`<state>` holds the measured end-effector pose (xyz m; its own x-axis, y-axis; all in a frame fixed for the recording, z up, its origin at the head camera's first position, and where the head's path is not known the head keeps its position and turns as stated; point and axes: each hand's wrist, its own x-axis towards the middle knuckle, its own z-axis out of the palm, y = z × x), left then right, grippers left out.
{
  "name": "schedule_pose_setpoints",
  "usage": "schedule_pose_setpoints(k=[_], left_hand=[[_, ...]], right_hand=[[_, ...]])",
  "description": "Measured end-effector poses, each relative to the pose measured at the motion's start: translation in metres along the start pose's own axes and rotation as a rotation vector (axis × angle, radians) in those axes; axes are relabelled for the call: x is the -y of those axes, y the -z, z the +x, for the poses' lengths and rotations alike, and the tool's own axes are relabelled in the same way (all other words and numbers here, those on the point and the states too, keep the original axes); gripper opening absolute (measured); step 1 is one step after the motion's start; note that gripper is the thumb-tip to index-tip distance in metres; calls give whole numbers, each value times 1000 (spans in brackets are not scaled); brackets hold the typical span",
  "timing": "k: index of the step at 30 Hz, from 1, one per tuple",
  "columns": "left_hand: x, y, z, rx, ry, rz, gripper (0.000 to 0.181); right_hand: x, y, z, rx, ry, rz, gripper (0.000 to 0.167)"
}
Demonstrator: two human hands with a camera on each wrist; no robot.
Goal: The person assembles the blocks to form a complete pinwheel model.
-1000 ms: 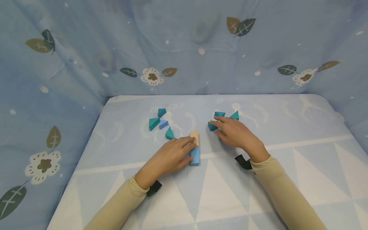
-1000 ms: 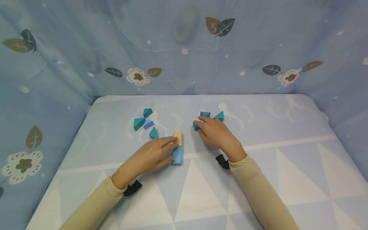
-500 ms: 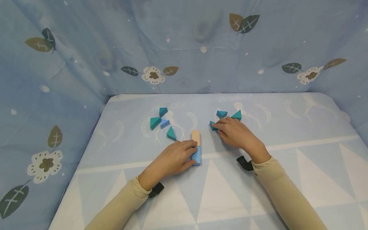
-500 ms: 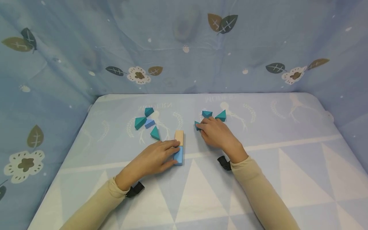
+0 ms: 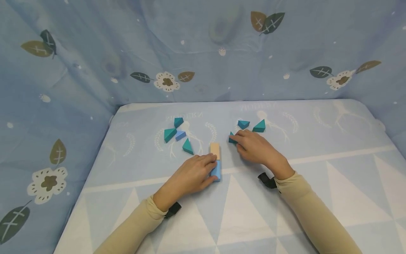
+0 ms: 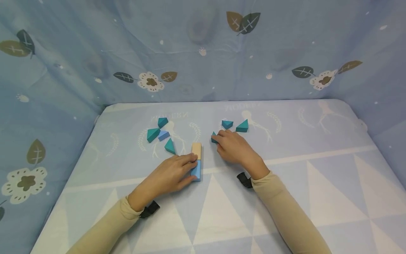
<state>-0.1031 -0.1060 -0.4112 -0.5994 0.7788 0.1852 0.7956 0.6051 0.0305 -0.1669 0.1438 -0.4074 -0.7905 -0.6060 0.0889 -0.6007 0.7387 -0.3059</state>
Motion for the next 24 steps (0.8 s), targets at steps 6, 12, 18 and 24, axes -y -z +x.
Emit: schedule_pose_setpoints(k=[6, 12, 18, 24], left_hand=[[-2, -2, 0, -11, -6, 29, 43], [-2, -1, 0, -3, -6, 23, 43], [-2, -1, 0, 7, -8, 27, 43], [-3, -1, 0, 10, -9, 31, 43]], right_hand=[[4, -6, 2, 7, -4, -16, 43], [8, -8, 2, 47, -22, 30, 46], [9, -14, 5, 63, 1, 63, 51], [10, -17, 6, 33, 31, 37, 51]])
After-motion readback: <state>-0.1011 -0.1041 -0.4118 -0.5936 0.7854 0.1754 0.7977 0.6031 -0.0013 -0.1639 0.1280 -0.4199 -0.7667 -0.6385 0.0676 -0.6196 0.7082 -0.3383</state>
